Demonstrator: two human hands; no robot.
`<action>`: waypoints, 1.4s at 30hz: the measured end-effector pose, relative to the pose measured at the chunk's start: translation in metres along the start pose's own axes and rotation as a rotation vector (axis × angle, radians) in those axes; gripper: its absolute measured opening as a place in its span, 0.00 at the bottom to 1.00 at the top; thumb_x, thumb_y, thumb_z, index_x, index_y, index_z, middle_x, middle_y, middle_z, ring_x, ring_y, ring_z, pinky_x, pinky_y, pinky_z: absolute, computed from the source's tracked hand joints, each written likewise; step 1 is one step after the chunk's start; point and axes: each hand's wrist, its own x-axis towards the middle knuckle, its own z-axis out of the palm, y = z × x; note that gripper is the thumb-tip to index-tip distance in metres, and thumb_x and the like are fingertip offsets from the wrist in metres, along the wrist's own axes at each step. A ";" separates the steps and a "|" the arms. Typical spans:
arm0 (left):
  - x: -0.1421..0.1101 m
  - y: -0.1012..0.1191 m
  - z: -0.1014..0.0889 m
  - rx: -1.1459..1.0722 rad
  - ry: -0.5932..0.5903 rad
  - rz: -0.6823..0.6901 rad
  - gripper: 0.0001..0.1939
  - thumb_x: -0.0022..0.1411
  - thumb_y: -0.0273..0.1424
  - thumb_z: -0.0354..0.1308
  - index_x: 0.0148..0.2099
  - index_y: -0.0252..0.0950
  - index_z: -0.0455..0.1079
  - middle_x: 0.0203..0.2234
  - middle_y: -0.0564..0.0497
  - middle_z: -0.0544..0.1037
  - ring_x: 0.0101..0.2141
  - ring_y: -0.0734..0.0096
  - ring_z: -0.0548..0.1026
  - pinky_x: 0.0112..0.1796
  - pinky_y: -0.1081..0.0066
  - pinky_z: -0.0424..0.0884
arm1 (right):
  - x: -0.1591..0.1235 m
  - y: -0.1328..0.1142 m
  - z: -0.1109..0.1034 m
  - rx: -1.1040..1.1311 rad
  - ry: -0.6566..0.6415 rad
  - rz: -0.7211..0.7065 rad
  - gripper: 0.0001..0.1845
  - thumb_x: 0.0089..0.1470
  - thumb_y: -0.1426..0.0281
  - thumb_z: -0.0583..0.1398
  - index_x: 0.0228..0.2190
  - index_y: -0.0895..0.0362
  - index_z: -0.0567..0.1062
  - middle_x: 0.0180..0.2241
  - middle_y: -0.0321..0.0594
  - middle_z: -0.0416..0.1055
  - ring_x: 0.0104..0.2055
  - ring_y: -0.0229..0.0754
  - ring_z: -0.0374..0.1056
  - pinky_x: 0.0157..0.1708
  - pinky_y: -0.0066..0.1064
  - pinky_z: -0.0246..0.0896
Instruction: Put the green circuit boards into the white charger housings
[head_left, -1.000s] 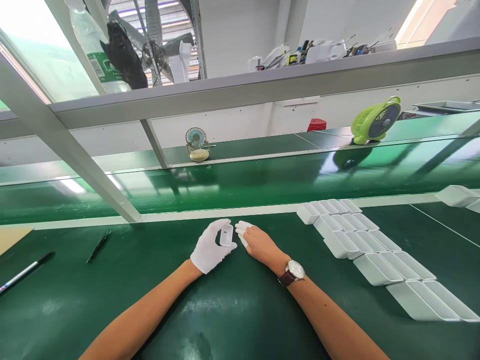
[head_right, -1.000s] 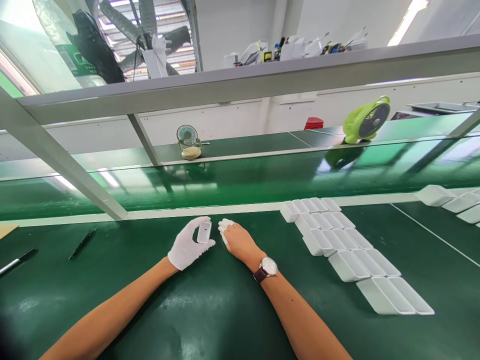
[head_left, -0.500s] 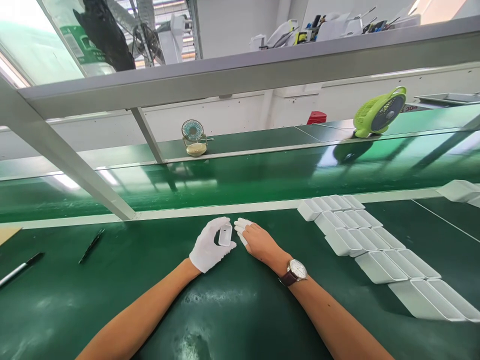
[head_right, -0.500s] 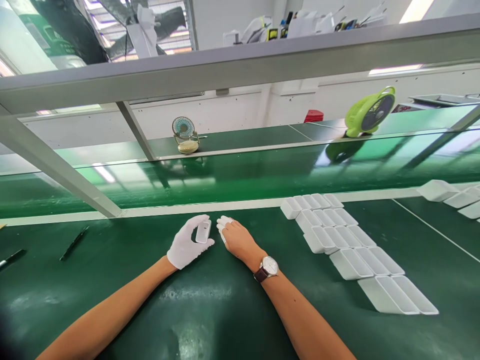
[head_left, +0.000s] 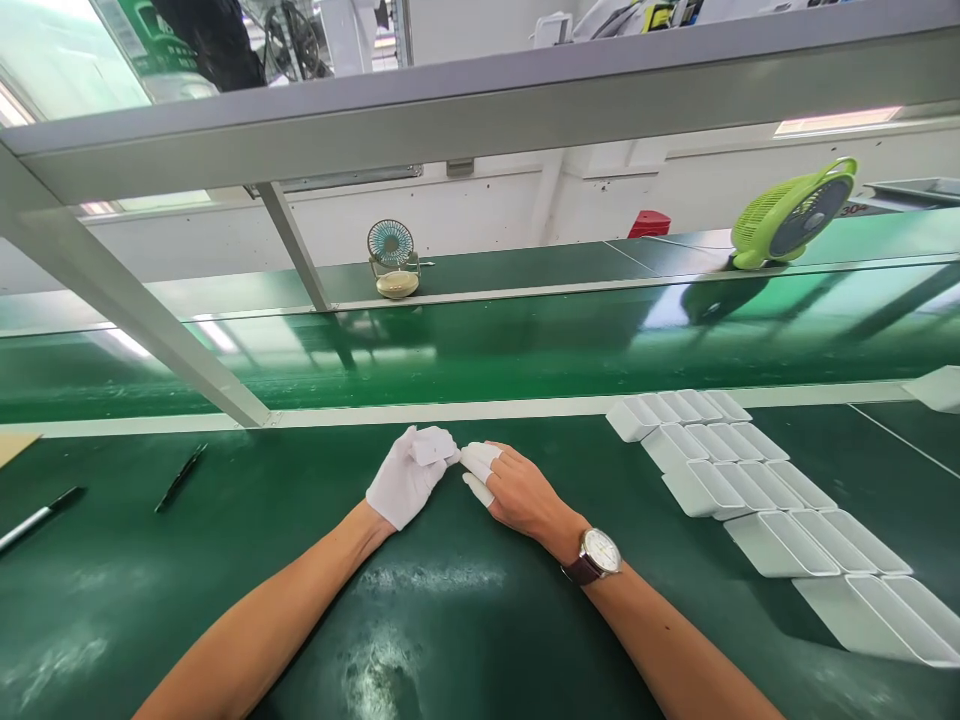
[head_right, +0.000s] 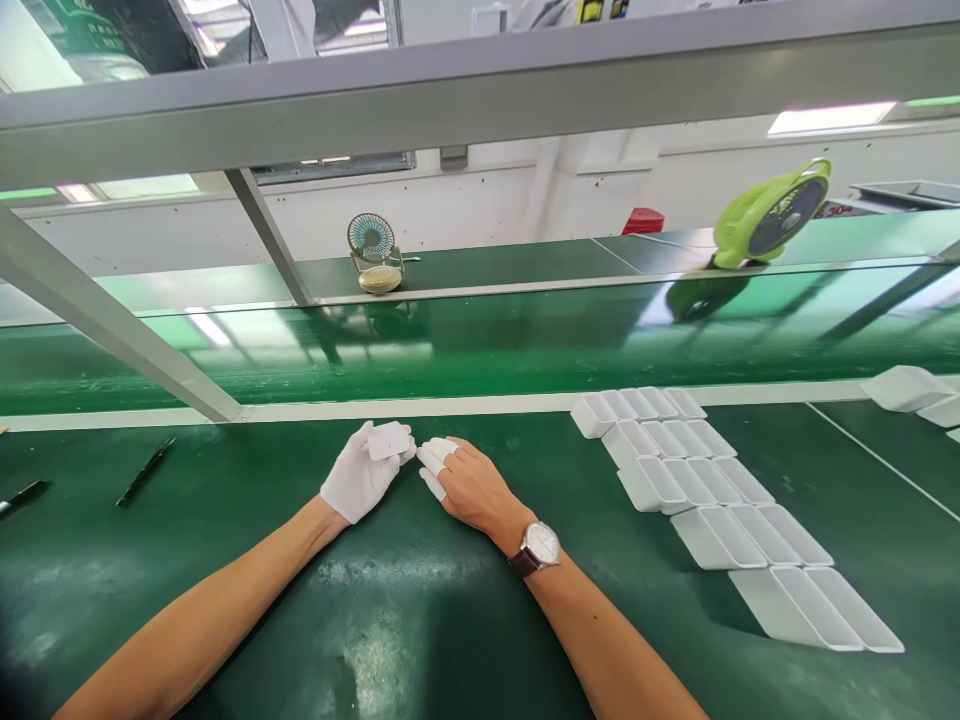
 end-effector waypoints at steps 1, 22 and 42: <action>-0.001 0.001 0.001 -0.028 0.007 -0.020 0.20 0.68 0.41 0.54 0.50 0.29 0.71 0.39 0.42 0.78 0.41 0.64 0.79 0.35 0.74 0.80 | 0.000 -0.001 -0.001 -0.001 0.018 -0.014 0.20 0.65 0.73 0.55 0.57 0.58 0.69 0.48 0.50 0.77 0.51 0.48 0.73 0.58 0.47 0.68; -0.006 -0.010 0.002 0.082 -0.131 -0.074 0.28 0.67 0.49 0.53 0.52 0.27 0.72 0.41 0.39 0.80 0.39 0.62 0.80 0.36 0.72 0.77 | 0.000 -0.008 -0.008 0.046 0.139 0.045 0.31 0.65 0.67 0.53 0.66 0.59 0.53 0.47 0.51 0.75 0.48 0.51 0.72 0.52 0.47 0.70; 0.005 0.000 -0.002 0.596 -0.030 0.359 0.30 0.52 0.53 0.67 0.44 0.32 0.74 0.31 0.46 0.77 0.31 0.66 0.73 0.32 0.68 0.71 | -0.004 0.003 0.010 -0.176 0.095 0.152 0.14 0.63 0.74 0.53 0.41 0.61 0.78 0.35 0.47 0.78 0.42 0.47 0.72 0.47 0.40 0.68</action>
